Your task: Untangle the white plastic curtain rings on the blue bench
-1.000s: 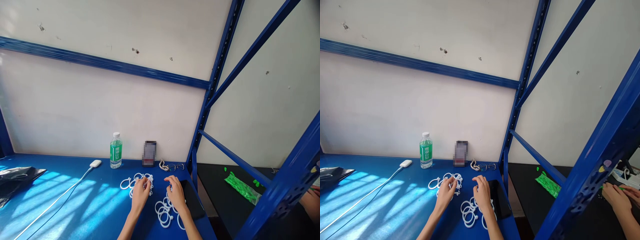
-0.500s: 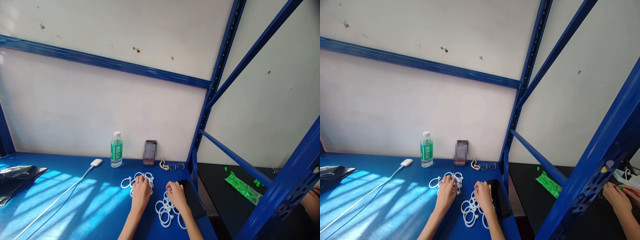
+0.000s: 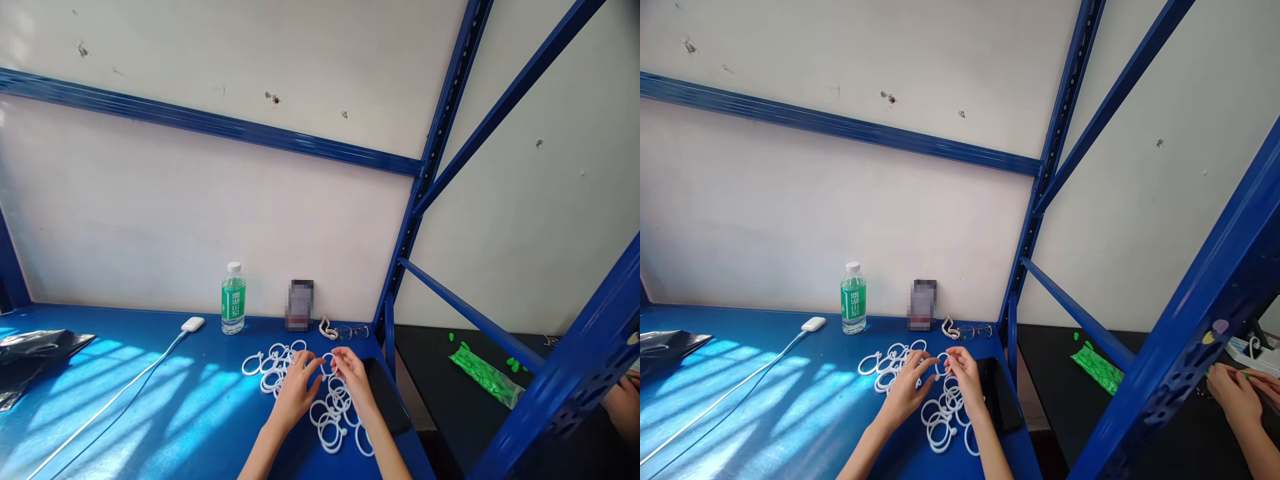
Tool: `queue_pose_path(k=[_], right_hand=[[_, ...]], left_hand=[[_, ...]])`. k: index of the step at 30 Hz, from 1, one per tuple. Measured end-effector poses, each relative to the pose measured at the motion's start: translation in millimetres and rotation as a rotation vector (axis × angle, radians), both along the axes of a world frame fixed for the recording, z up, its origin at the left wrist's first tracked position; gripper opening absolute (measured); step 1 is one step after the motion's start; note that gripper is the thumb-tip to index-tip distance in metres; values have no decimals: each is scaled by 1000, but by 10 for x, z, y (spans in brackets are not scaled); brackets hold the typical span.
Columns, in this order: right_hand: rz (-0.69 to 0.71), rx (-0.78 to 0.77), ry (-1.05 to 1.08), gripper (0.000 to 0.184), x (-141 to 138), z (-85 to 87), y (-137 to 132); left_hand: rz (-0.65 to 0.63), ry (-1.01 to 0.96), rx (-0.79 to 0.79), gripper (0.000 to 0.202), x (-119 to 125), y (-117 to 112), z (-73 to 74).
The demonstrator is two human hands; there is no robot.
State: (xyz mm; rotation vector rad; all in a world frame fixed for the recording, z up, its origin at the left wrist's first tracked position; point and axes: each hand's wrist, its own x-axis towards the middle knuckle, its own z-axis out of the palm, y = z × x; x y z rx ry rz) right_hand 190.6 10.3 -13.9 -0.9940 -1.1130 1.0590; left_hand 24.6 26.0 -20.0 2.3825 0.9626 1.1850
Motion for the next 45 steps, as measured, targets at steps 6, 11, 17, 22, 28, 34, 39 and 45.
queue_pose_path(k=[6,11,17,22,28,34,39,45], right_hand=[[86,-122,206,35,-43,-29,-6],[1,0,-167,39,-55,-61,8],[-2,134,-458,52,-134,-43,-38],[74,72,-442,51,-162,-53,-50],[126,90,-438,48,-166,-18,-66],[134,35,-262,48,-136,-25,-31],[250,-79,-31,43,-150,43,-85],[467,-114,246,40,-246,23,-131]], left_hand=[[-35,32,-31,26,25,-35,30],[-31,24,-51,23,20,8,-11],[-6,19,-104,35,37,21,-47],[10,-8,-131,36,34,0,-35],[31,-52,-166,37,39,10,-42],[-176,-370,-503,40,50,46,30],[-364,-699,-870,40,41,74,48],[-532,-942,-1198,46,47,40,41]])
